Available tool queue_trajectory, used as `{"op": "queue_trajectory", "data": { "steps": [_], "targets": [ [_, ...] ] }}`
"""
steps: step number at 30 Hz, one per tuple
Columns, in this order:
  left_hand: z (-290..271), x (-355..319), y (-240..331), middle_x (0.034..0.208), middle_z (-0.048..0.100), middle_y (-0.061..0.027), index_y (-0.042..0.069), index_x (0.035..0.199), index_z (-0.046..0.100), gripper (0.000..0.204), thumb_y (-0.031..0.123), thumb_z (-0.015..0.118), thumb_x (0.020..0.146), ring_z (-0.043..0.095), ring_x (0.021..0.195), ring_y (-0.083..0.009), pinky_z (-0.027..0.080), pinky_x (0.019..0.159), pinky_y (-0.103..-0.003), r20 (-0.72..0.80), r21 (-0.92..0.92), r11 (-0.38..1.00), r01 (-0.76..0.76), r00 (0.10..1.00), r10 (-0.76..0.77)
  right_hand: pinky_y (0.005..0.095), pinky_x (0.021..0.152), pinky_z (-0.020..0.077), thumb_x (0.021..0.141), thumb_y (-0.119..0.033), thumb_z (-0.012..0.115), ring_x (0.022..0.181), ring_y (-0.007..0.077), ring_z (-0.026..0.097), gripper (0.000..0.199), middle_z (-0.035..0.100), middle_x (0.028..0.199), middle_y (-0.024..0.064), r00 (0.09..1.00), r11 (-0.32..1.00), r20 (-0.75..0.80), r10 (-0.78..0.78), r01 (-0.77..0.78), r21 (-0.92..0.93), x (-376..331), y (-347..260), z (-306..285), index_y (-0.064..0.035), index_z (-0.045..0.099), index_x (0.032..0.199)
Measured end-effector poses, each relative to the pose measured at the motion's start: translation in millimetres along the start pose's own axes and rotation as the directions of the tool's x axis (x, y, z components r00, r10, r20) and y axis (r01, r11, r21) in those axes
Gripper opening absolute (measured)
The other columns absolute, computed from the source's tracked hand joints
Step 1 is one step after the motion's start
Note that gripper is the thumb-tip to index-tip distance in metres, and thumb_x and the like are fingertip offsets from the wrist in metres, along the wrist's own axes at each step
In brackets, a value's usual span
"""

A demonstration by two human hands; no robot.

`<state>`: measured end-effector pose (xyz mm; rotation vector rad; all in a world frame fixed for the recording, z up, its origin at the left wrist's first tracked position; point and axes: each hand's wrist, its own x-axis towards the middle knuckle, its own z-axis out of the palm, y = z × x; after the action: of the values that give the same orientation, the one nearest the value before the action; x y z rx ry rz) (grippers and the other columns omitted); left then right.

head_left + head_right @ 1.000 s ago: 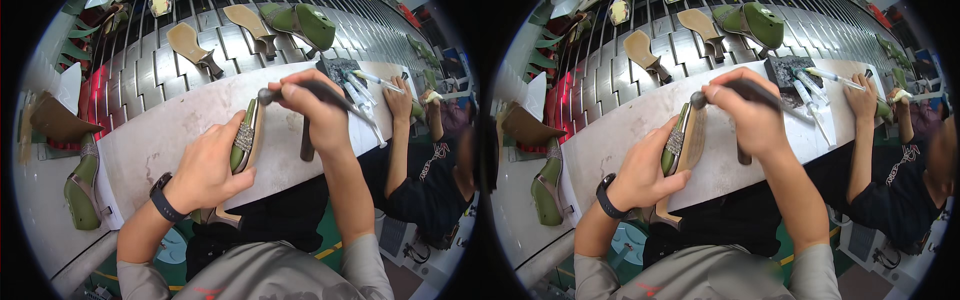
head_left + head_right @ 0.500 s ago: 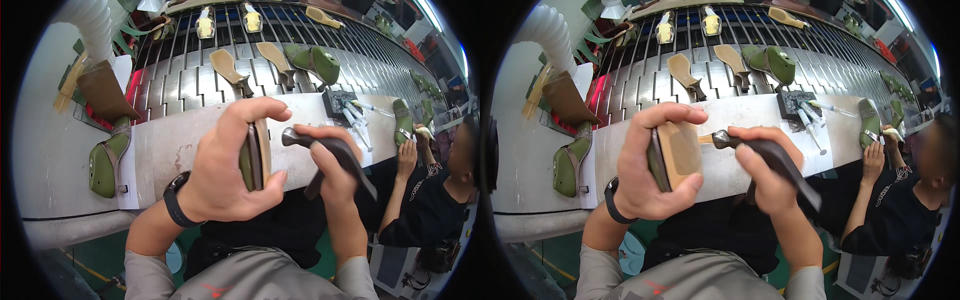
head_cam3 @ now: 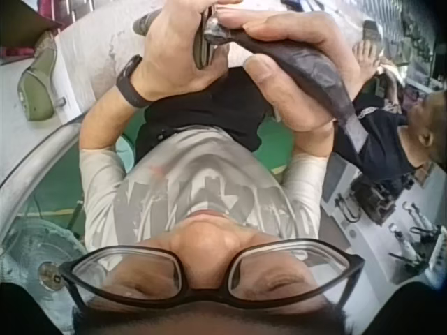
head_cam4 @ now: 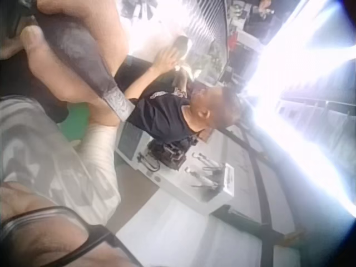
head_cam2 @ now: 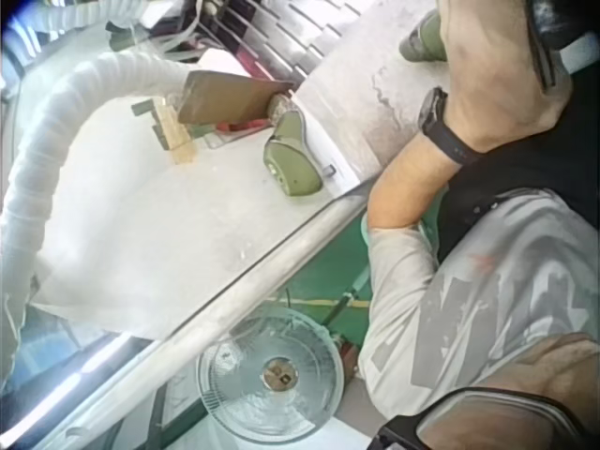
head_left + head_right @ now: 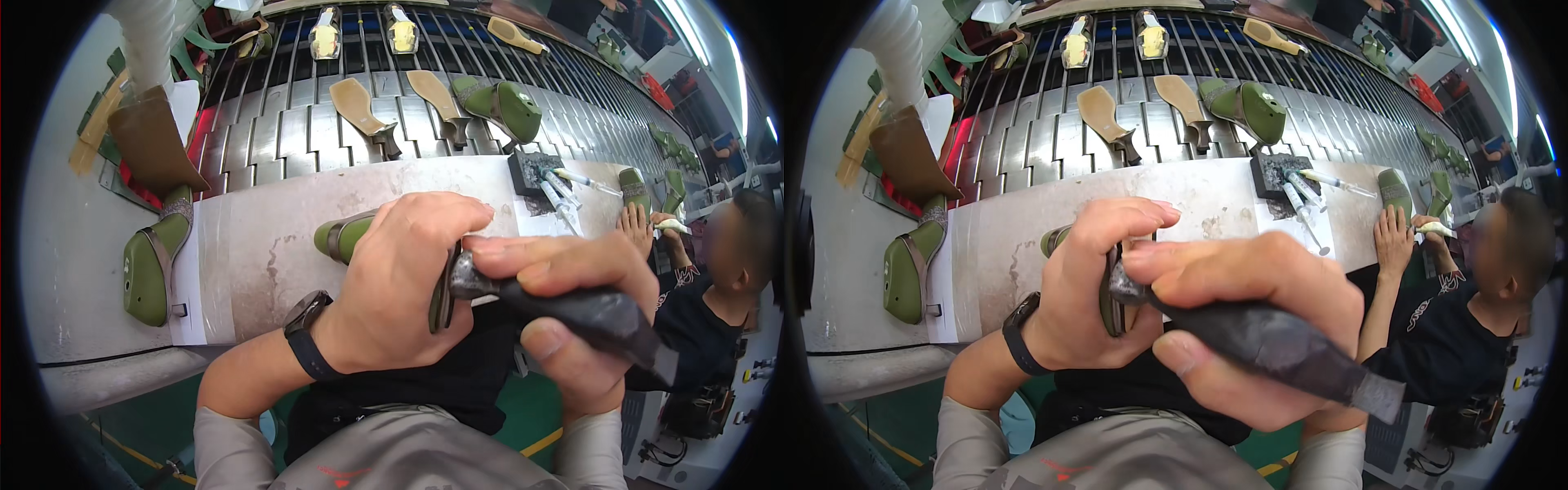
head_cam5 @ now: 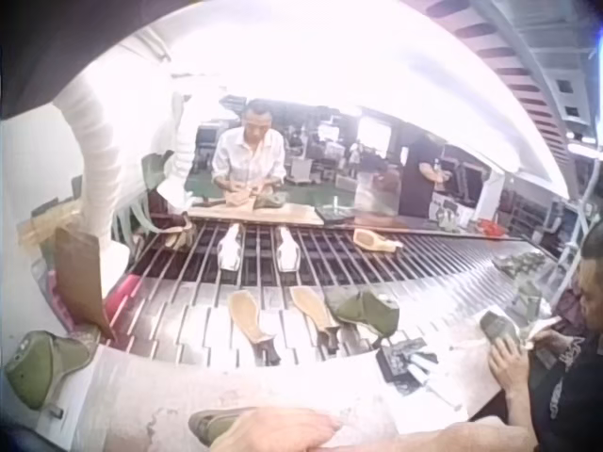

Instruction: The person assembles heeled shoes by attaching soles onto shoe uppers mounted on lasts by hand, tapping along the edges with a hammer, and placing the shoes onto the conveyor.

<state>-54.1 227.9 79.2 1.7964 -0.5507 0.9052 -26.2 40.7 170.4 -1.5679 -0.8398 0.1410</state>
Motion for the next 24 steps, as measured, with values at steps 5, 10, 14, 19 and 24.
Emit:
{"op": "queue_trajectory", "data": {
  "steps": [5, 10, 14, 19, 24],
  "targets": [
    [-0.9, -19.7, 10.1, 0.135, 0.066, -0.0207, -0.001, 0.142, 0.051, 0.072, -0.002, 0.072, 0.073, 0.067, 0.123, -0.0388, 0.051, 0.105, -0.052, 0.024, 0.03, 0.997, -0.065, 0.998, 0.064, 0.0509, 0.101, 0.0589, 0.084, -0.024, 0.09, 0.107, 0.0401, 0.076, 0.044, 0.075, 0.108, 0.0331, 0.981, 0.997, 0.179, 0.069, -0.064, -0.03, 9.3, -16.2, -7.4, 0.004, 0.062, 0.104],
    [-0.4, -105.7, 2.3, 0.143, 0.061, -0.0283, -0.001, 0.152, 0.039, 0.078, 0.032, 0.08, 0.094, 0.062, 0.134, -0.0428, 0.046, 0.111, -0.06, -0.04, 0.214, 0.956, -0.198, 0.977, 0.211, 0.0352, 0.093, 0.062, 0.088, -0.003, 0.08, 0.105, 0.0255, 0.079, 0.029, 0.078, 0.117, 0.0219, 0.951, 0.994, 0.307, -0.019, -0.014, 0.105, -37.8, 34.7, 14.1, 0.0046, 0.068, 0.114],
    [1.1, -153.1, -8.3, 0.152, 0.053, -0.0295, 0.004, 0.152, 0.039, 0.079, 0.038, 0.081, 0.095, 0.054, 0.143, -0.0428, 0.035, 0.121, -0.064, -0.074, 0.458, 0.889, 0.02, 0.997, 0.016, 0.0393, 0.105, 0.0562, 0.095, 0.003, 0.068, 0.117, 0.0276, 0.073, 0.025, 0.075, 0.127, 0.0246, 0.928, 0.87, -0.061, 0.368, -0.32, 0.375, -114.2, 99.2, 39.7, 0.0072, 0.064, 0.119],
    [3.2, -185.5, -18.2, 0.152, 0.055, -0.0237, 0.009, 0.144, 0.045, 0.059, 0.026, 0.076, 0.096, 0.055, 0.141, -0.0432, 0.03, 0.123, -0.067, 0.014, 0.579, 0.814, 0.044, 0.998, -0.064, 0.043, 0.113, 0.0501, 0.096, -0.004, 0.064, 0.121, 0.03, 0.071, 0.025, 0.074, 0.125, 0.0278, 0.782, 0.676, -0.152, 0.605, -0.404, 0.616, -154.8, 147.1, 64.3, 0.0077, 0.063, 0.118],
    [6.1, -187.7, -20.7, 0.15, 0.057, -0.0236, 0.01, 0.141, 0.048, 0.049, 0.02, 0.07, 0.099, 0.056, 0.139, -0.0423, 0.03, 0.123, -0.067, 0.009, 0.597, 0.802, 0.025, 0.999, -0.037, 0.0468, 0.113, 0.0513, 0.096, -0.006, 0.064, 0.122, 0.0348, 0.07, 0.025, 0.073, 0.125, 0.0321, 0.883, 0.732, -0.144, 0.447, -0.268, 0.627, -147.5, 153.1, 65.2, 0.0069, 0.061, 0.117]
  ]
}}
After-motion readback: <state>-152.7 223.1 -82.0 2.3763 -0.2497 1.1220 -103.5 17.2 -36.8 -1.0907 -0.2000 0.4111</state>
